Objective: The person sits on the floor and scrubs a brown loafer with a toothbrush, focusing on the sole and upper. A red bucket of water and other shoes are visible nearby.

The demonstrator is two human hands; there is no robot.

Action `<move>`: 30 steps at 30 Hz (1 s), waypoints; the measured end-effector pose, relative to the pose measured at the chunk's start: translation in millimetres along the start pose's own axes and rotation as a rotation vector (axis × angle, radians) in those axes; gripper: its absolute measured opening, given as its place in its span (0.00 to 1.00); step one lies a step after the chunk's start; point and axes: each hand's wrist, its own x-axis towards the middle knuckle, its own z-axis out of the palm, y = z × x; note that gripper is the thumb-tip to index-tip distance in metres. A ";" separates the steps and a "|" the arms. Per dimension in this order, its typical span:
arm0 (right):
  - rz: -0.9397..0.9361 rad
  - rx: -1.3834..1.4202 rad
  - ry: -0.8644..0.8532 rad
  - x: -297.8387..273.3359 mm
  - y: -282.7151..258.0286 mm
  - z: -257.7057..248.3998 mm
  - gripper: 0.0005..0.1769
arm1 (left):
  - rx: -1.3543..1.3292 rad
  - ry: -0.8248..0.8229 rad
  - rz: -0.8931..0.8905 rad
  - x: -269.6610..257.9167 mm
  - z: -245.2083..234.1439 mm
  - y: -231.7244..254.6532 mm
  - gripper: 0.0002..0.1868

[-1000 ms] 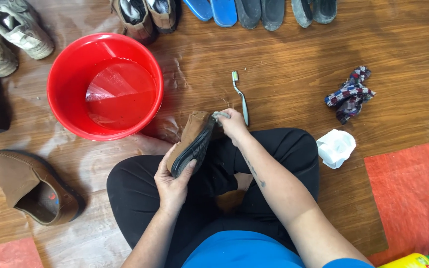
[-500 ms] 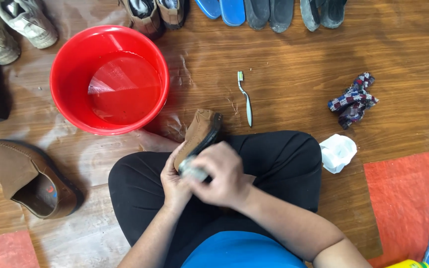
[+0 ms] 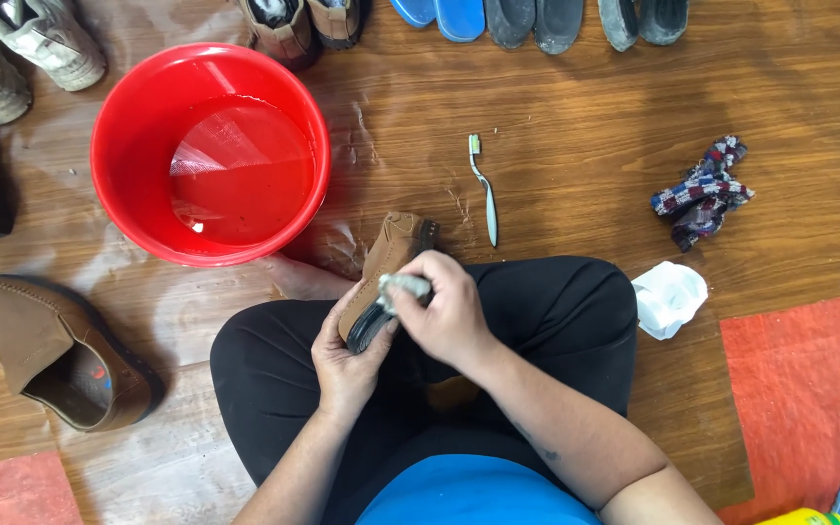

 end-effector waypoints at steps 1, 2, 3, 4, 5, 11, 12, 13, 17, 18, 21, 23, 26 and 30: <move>-0.001 0.002 -0.001 3.2 4.0 -1.2 0.06 | 0.001 0.002 0.001 0.8 1.5 1.8 0.36; 0.070 0.031 -0.010 5.3 8.0 -2.0 0.06 | -0.004 0.006 -0.003 0.9 2.4 3.6 0.36; 0.142 0.060 -0.018 7.3 12.2 -3.1 0.05 | -0.009 0.010 -0.007 0.8 3.5 5.3 0.36; 0.144 0.060 -0.016 8.1 13.6 -3.6 0.05 | -0.008 0.008 -0.008 1.4 4.1 8.9 0.36; 0.196 0.083 -0.019 8.8 14.9 -4.3 0.05 | -0.009 0.004 -0.010 1.7 4.9 12.5 0.36; 0.416 0.134 -0.008 22.0 47.7 -10.9 0.03 | 0.009 -0.035 0.048 2.0 3.9 16.3 0.34; 0.443 0.125 0.001 22.7 62.2 -11.0 0.03 | 0.022 -0.040 0.065 1.8 4.4 17.2 0.34; 0.443 0.125 0.001 25.0 68.8 -8.8 0.03 | 0.022 -0.041 0.065 1.8 3.9 17.7 0.34; 0.579 0.087 0.015 31.0 111.9 -5.5 0.04 | 0.042 -0.048 0.093 2.0 4.4 18.6 0.34; 0.615 0.072 0.014 30.6 126.9 -5.3 0.05 | 0.050 -0.050 0.099 1.1 4.4 18.5 0.34; 0.604 -0.028 -0.054 38.0 133.5 -5.4 0.08 | -0.002 -0.004 0.042 1.3 3.4 12.4 0.35; 0.613 -0.048 -0.077 44.2 133.8 -2.3 0.10 | -0.002 0.014 0.034 1.2 3.2 10.3 0.34; 0.622 -0.124 -0.114 53.1 148.8 1.7 0.11 | -0.016 0.032 0.030 2.7 3.9 7.9 0.32; 0.655 -0.215 -0.146 58.4 157.2 0.6 0.12 | -0.033 0.019 0.038 1.5 2.4 4.6 0.32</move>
